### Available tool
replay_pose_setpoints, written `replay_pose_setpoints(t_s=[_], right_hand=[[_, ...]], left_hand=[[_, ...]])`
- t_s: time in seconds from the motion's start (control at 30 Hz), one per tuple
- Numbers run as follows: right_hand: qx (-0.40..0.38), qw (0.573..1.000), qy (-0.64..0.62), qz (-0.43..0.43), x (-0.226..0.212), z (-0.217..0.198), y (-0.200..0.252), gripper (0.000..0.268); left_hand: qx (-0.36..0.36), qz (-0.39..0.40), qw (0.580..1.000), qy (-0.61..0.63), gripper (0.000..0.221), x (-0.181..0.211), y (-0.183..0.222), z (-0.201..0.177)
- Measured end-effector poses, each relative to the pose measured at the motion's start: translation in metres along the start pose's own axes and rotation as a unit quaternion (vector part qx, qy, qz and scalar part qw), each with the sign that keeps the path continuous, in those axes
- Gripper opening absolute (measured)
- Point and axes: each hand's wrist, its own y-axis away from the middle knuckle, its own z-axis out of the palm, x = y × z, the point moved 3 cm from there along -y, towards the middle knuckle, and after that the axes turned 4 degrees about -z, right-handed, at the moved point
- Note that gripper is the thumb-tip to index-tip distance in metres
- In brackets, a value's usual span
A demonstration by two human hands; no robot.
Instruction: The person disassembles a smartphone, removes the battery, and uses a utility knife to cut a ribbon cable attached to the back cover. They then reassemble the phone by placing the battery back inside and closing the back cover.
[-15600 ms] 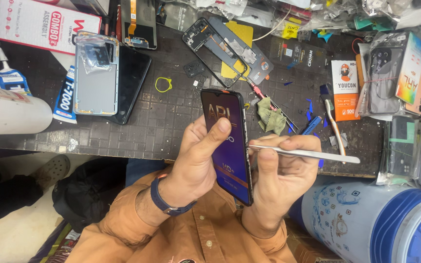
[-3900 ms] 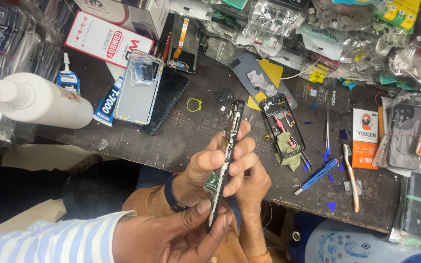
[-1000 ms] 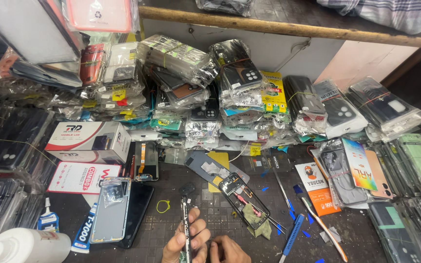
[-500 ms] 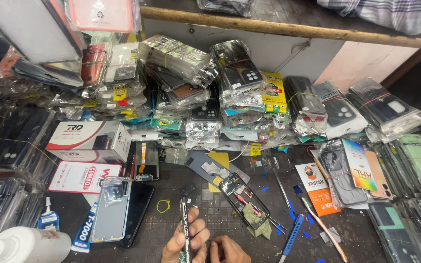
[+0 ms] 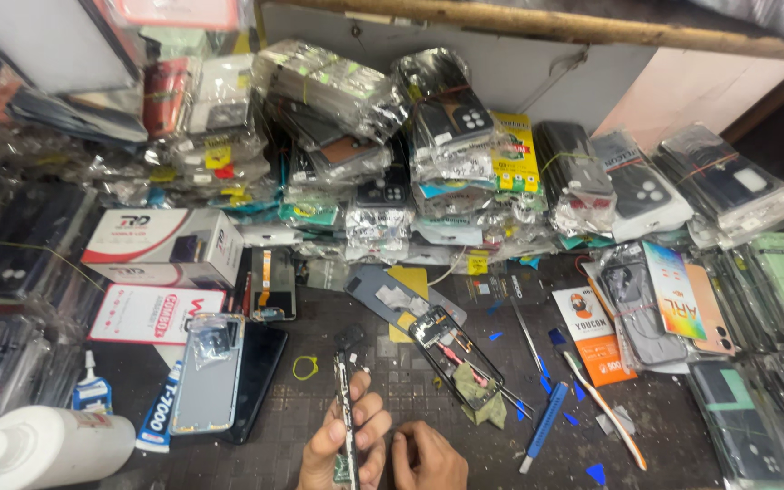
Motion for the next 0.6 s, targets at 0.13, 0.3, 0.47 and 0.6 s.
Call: replay_pose_setpoints(t_s=[0.13,0.3,0.47,0.6], right_hand=[[-0.006,1.000,-0.020,-0.011,-0.012,-0.010,0.000,0.005],[-0.004,0.999,-0.026,-0.023,-0.019,-0.015,-0.002,0.005],[0.002,0.999,-0.023,-0.036,-0.027,-0.021,-0.004,0.005],[0.017,0.998,-0.029,-0.052,-0.032,-0.026,-0.006,0.005]], left_hand=[[-0.002,-0.001,1.000,-0.009,0.048,-0.002,0.005,0.010],[0.002,0.003,1.000,-0.006,0.049,0.000,0.005,0.011],[0.017,0.010,1.000,-0.017,0.049,-0.005,0.006,0.011],[0.031,0.008,0.999,-0.025,0.050,-0.006,0.006,0.019]])
